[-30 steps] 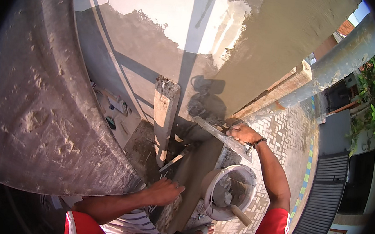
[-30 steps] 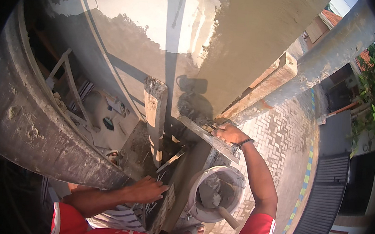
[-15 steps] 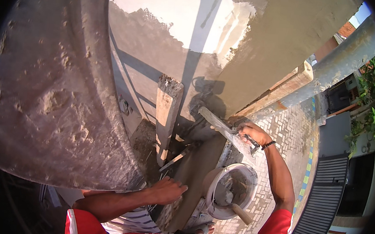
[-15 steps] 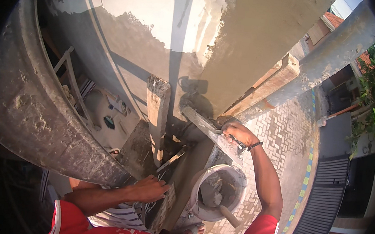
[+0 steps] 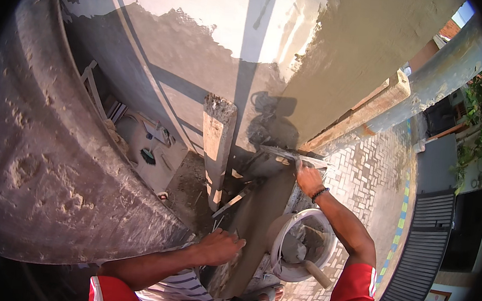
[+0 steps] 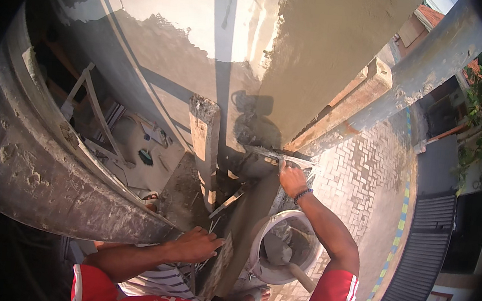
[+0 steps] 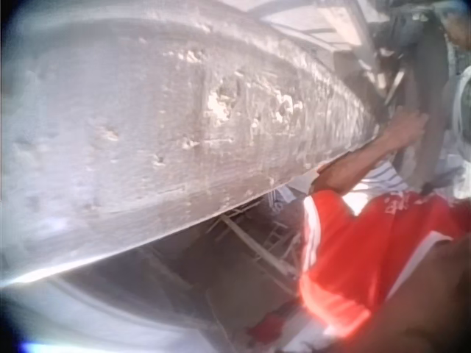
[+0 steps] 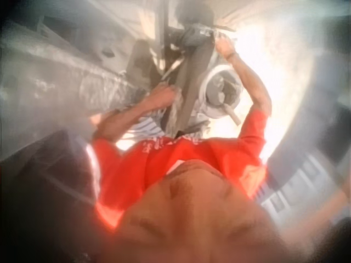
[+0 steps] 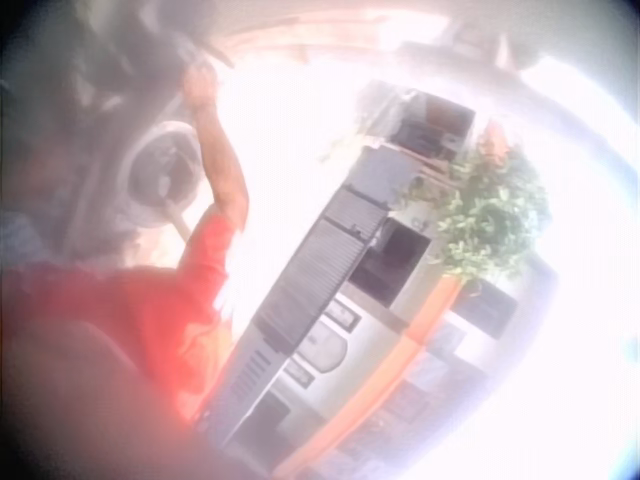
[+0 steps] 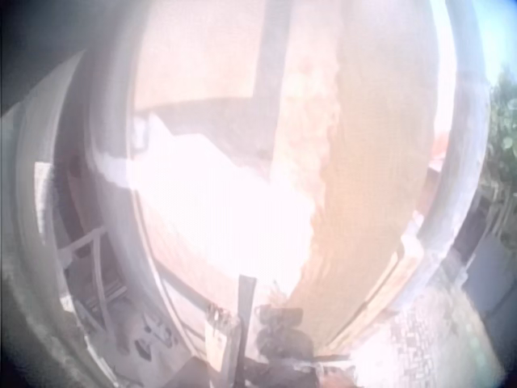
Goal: The person applies plaster to a vertical wall using a trowel and a hawk, smoothing the surface with a float. They repeatedly scoop plaster from a bucket, apply it to the wall, and smooth it out.
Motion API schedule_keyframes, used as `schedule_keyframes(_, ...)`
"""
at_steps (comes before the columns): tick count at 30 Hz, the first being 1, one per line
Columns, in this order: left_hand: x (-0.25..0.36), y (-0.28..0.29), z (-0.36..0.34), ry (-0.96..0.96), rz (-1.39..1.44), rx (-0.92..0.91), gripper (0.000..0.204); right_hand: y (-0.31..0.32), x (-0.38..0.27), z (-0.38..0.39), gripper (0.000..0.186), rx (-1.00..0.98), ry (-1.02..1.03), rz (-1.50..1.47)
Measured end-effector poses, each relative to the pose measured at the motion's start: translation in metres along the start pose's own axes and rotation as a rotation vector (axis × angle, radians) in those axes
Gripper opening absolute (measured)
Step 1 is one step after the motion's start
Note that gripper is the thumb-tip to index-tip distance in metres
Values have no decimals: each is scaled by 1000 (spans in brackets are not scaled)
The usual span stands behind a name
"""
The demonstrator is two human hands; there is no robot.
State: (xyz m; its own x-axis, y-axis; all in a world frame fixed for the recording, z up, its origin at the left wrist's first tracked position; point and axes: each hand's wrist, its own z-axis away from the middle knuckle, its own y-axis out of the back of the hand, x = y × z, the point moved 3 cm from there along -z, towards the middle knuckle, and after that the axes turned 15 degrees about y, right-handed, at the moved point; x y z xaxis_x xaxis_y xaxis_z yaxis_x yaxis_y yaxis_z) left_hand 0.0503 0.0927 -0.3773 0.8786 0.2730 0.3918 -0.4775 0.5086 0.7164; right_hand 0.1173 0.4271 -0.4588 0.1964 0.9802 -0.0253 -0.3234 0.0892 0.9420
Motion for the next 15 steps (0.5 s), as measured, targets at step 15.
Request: schedule_keyframes(15,-3,1,0,58,-16,-56,45,24,20,12,43,-52,-72,60)
